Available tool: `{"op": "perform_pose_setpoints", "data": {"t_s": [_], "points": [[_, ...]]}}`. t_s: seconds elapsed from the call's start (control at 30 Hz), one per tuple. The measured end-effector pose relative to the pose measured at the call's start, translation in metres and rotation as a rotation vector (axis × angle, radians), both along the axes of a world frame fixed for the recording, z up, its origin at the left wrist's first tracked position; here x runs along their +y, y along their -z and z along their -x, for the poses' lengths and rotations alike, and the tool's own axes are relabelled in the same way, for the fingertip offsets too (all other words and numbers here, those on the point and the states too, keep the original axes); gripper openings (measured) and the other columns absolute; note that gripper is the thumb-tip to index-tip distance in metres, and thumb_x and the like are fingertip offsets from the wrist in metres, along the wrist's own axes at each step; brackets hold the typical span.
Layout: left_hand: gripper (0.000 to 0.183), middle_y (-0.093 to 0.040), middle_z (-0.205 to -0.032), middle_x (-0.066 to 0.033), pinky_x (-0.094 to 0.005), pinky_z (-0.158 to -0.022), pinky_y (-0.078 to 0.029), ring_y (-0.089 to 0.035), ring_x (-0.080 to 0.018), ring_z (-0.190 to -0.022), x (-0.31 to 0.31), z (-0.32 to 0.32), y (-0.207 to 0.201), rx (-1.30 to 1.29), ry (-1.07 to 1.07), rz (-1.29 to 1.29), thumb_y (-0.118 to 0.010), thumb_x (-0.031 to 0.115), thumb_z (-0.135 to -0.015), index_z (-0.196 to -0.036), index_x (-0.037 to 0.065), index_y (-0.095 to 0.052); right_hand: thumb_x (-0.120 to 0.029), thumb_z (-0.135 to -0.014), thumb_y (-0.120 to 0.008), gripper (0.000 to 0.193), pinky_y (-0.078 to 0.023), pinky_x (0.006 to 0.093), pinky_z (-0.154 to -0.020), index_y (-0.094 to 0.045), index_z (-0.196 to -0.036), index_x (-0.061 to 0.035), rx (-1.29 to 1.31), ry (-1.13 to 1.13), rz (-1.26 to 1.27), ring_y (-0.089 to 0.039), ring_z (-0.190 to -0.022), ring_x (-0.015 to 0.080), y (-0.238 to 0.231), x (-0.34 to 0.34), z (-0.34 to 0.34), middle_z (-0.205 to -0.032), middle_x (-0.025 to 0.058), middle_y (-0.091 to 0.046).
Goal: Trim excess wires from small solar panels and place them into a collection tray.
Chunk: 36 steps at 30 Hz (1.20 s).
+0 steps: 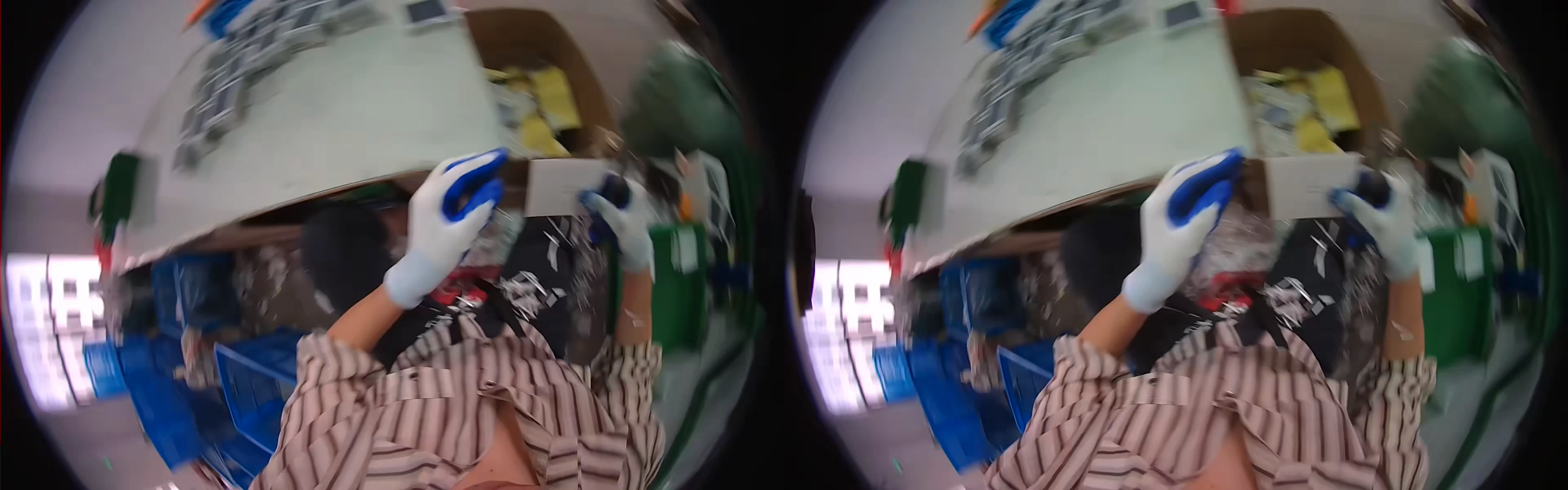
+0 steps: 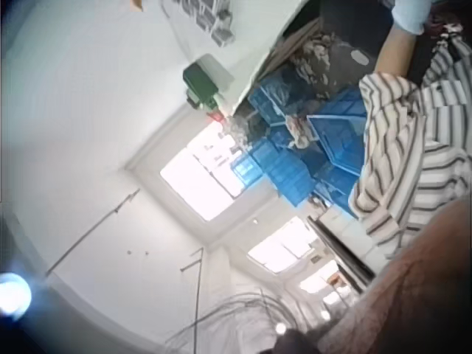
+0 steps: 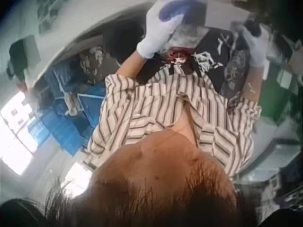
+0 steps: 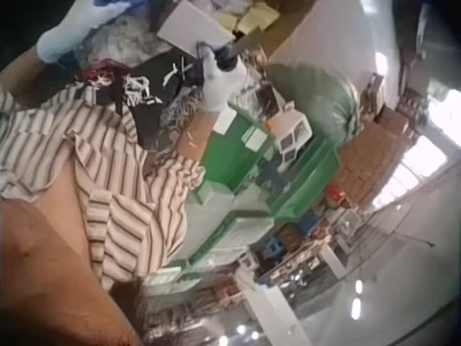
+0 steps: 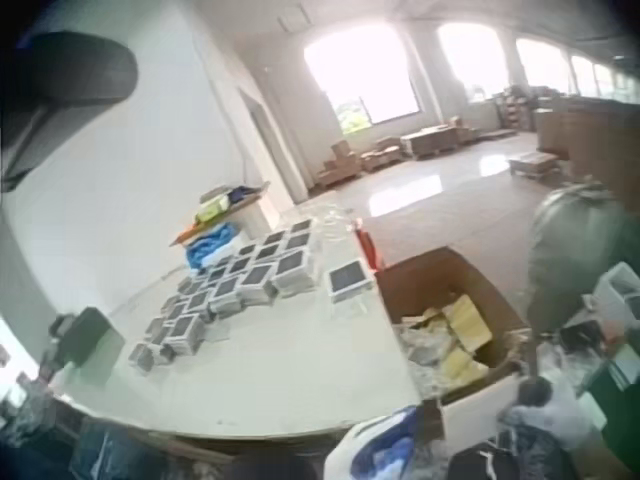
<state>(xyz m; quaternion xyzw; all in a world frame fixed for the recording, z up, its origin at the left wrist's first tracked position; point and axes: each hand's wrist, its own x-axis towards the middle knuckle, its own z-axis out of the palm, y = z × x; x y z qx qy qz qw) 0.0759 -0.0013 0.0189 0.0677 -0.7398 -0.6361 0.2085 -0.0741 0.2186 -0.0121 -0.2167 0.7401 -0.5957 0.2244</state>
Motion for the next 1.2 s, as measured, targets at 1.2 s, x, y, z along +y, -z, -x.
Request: {"op": "perform_pose_setpoints", "data": {"t_s": [1.2], "points": [[0.054, -0.054, -0.124, -0.0178, -0.0399, -0.1, -0.038, -0.051, -0.0333, -0.115, 0.084, 0.023, 0.095, -0.203, 0.328, 0.646, -0.07, 0.011, -0.072, -0.123, 0.004, -0.054, -0.031, -0.078, -0.073, 0.036, -0.044, 0.0256, -0.056, -0.06, -0.095, -0.003, 0.172, 0.548, -0.331, -0.055, -0.069, 0.0087, 0.1, 0.197, 0.011, -0.078, 0.0046, -0.058]]}}
